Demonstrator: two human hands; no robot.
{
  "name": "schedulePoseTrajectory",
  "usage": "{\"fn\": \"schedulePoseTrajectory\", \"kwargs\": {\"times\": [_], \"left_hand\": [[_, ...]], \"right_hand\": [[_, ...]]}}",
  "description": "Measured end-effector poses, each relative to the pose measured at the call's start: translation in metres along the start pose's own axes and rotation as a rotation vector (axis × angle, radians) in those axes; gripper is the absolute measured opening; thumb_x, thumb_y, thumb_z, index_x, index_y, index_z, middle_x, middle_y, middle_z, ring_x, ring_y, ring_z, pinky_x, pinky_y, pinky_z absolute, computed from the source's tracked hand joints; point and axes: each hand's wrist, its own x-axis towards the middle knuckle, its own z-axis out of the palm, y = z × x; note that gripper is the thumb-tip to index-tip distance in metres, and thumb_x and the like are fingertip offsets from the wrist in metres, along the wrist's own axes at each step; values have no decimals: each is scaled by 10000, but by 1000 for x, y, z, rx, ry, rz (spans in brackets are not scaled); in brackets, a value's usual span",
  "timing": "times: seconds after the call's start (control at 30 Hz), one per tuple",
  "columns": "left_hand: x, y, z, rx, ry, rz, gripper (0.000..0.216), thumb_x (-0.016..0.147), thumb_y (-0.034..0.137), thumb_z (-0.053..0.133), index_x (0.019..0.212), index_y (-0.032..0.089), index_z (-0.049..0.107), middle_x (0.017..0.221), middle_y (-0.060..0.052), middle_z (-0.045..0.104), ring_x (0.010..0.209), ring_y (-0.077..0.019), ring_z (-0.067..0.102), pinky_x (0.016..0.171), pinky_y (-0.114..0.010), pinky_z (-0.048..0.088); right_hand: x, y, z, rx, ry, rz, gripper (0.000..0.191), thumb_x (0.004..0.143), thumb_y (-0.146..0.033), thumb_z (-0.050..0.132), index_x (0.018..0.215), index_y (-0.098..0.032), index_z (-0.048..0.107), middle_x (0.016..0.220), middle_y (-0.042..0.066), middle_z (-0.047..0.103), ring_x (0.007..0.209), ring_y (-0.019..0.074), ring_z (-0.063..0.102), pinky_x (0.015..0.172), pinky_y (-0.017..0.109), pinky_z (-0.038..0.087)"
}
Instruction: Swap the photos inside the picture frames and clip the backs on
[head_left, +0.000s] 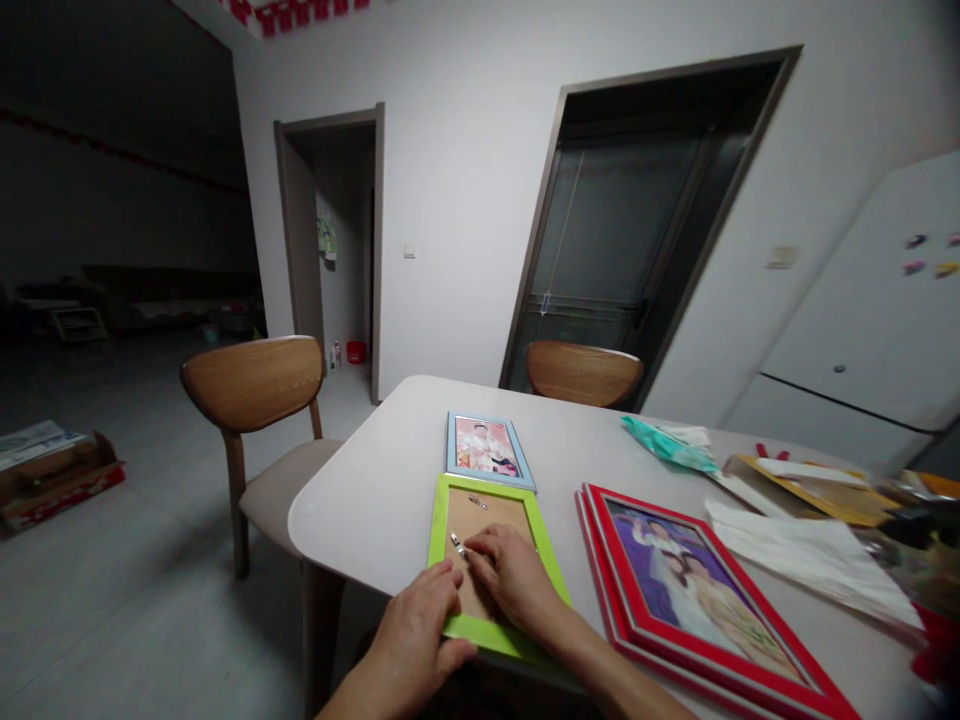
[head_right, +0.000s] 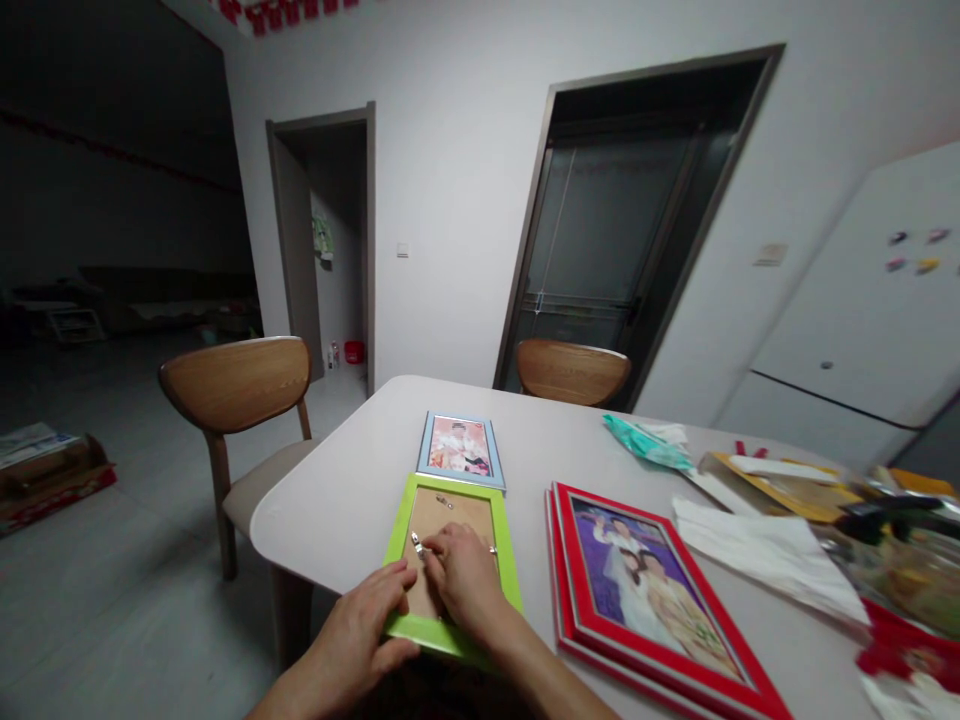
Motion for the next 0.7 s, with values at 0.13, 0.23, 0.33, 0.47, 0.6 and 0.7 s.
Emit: {"fn": "schedulePoseTrajectory", "kwargs": {"times": [0.13, 0.23, 0.33, 0.47, 0.6, 0.7], "left_hand": [[1, 0, 1, -12, -6, 18, 575, 616, 203, 634, 1153, 146, 436, 1258, -103, 415, 1164, -202, 353, 986, -323, 287], [1, 0, 1, -29, -10, 28, 579, 619, 211, 631, 1158, 149, 429, 1250, -100, 426, 1163, -205, 355, 989, -332, 284], [0, 1, 0, -41, -3, 31, 587, 618, 209, 633, 1163, 145, 425, 1244, -99, 434, 1163, -205, 354, 994, -334, 278], [1, 2, -2, -37, -18, -1, 600, 600, 186, 641, 1158, 126, 428, 1243, -123, 430, 1166, -222, 351, 985, -351, 290], [-1, 3, -4, -31, -36, -14, 575, 581, 178, 652, 1119, 113, 462, 1236, -139, 434, 1165, -231, 353, 982, -353, 293], [0, 2, -3, -18, -35, -15, 589, 570, 161, 652, 1122, 105, 454, 1241, -145, 426, 1165, -229, 353, 980, -346, 296]], "right_hand": [[16, -3, 17, -151, 9, -37, 233, 741, -181, 435, 653, -181, 651, 676, 38, 566, 699, 138, 475, 630, 234, 311], [18, -6, 20, -184, -38, -91, 244, 729, -166, 456, 541, -163, 611, 611, 25, 544, 648, 124, 457, 576, 227, 291], [17, -7, 17, -154, -77, -140, 256, 742, -181, 449, 539, -160, 603, 622, 23, 550, 663, 123, 468, 601, 223, 305], [26, 5, 9, -67, -62, -50, 213, 756, -228, 435, 786, -181, 641, 779, 38, 611, 759, 132, 513, 683, 219, 341], [44, 27, 3, -103, 41, 170, 226, 747, -254, 429, 805, -170, 630, 814, 53, 634, 732, 143, 542, 646, 227, 350], [57, 40, 5, -138, 50, 268, 232, 738, -305, 437, 686, -184, 627, 691, 40, 640, 635, 143, 545, 557, 228, 324]]}}
